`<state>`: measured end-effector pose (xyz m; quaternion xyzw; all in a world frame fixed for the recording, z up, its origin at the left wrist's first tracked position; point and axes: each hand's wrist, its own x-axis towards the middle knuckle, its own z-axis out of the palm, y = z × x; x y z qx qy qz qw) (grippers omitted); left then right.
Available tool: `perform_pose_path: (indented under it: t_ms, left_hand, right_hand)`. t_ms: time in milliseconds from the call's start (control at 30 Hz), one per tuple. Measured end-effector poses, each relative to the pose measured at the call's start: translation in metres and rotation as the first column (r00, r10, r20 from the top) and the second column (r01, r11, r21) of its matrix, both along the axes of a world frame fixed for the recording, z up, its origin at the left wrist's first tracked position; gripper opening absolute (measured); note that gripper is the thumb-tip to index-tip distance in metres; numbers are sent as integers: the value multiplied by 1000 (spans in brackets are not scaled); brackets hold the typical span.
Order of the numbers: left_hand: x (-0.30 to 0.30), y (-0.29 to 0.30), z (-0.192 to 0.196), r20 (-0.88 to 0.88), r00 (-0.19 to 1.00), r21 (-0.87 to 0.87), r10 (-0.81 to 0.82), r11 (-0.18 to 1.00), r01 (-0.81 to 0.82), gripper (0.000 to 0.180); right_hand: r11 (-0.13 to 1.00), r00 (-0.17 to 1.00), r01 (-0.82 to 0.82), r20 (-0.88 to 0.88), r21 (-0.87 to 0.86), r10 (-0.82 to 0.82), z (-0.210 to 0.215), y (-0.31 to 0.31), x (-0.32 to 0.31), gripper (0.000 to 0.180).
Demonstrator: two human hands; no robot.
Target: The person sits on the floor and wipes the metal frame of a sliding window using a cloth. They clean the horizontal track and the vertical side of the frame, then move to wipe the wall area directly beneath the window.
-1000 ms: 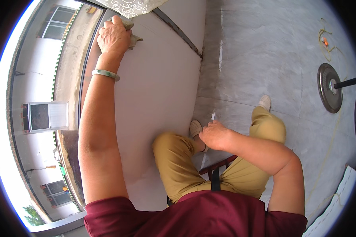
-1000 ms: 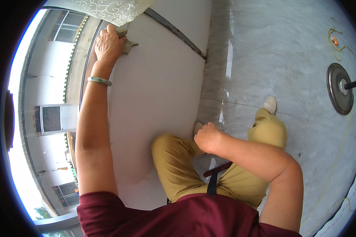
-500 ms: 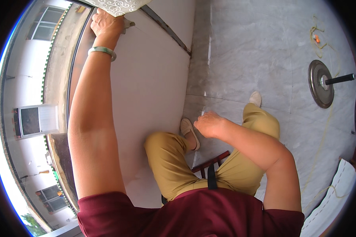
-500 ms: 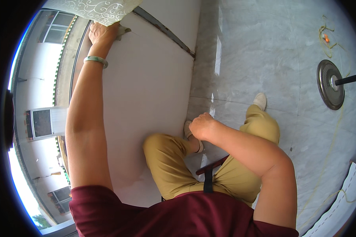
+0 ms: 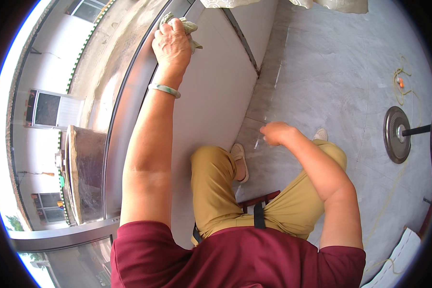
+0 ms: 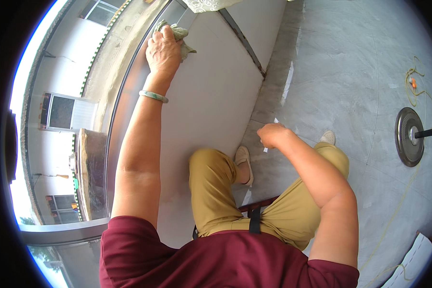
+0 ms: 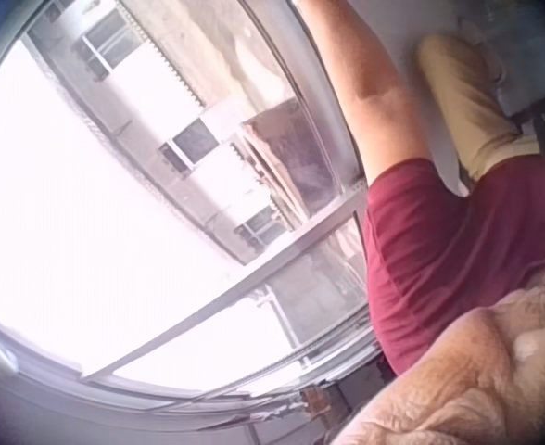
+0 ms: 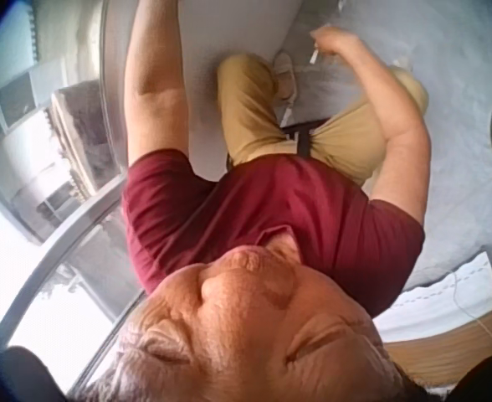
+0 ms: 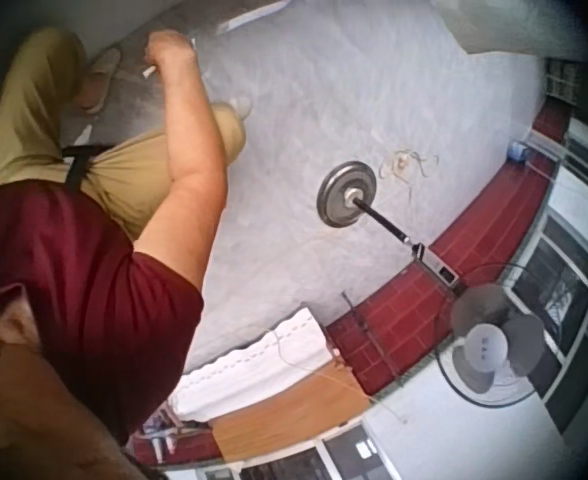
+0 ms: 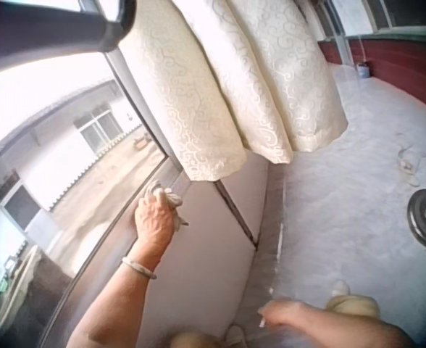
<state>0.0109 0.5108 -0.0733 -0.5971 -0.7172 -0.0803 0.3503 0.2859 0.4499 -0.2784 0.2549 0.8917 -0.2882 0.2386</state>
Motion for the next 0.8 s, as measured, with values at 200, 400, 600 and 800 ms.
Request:
perform_pose_path:
  t_ms: [200, 400, 600, 800]
  left_hand:
    - [2, -97, -3, -28, 999, 75, 43, 996, -41, 53]
    - [11, -206, 1, 13, 993, 56, 117, 992, -117, 58]
    - [15, -345, 10, 38, 988, -52, 151, 988, -149, 62]
    - [21, -456, 16, 39, 974, -140, 224, 966, -216, 68]
  right_hand:
    - [997, 998, 65, -15, -36, -65, 2, 6, 6, 30]
    - [995, 995, 89, -40, -37, -90, -6, 11, 17, 33]
    - [995, 995, 100, -23, -15, -100, -23, 17, 29, 36]
    - [992, 987, 128, 92, 13, -129, -38, 17, 27, 40]
